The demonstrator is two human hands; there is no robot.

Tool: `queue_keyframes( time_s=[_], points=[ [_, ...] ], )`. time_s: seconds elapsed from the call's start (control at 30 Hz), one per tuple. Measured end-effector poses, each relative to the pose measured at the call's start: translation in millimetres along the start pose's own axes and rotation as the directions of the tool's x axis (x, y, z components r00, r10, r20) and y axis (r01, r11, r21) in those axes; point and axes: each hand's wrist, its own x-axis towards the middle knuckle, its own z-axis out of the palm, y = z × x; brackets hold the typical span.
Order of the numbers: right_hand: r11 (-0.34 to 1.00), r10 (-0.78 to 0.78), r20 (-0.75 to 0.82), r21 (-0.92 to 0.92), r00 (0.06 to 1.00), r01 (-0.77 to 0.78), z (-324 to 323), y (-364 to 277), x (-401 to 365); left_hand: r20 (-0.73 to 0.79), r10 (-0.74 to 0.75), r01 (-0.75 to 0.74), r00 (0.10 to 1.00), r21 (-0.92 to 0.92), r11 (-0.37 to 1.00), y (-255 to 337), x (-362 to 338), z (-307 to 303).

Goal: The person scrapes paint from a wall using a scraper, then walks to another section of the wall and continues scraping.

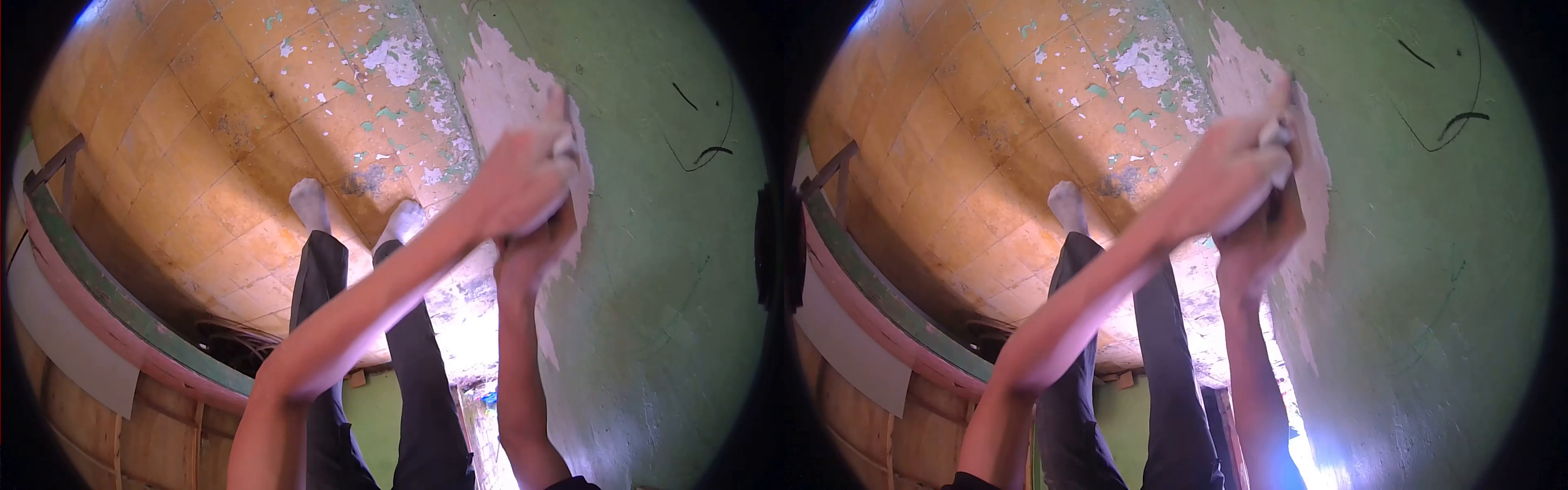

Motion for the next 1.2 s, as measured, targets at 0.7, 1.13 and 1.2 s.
queue_keyframes(
  time_s=[0.7, 1.13, 1.2],
  points=[
    [0.992, 0.07, -0.045, 0.106, 0.997, -0.065, 27.4, -19.0, 4.3, -0.038, 0.035, -0.034, 0.999, 0.018, 0.999, 4.5, 11.4, -19.0],
    [0.982, 0.152, 0.031, 0.107, 0.988, -0.154, 43.1, -12.2, 23.0, -0.005, 0.006, -0.005, 1.0, 0.195, 0.981, -13.4, 34.9, -33.0],
    [0.971, 0.153, 0.021, 0.185, 0.988, -0.154, 61.4, -18.4, 28.2, 0.095, -0.077, 0.056, 0.993, 0.202, 0.978, 15.3, 45.0, -56.7]
  ],
)
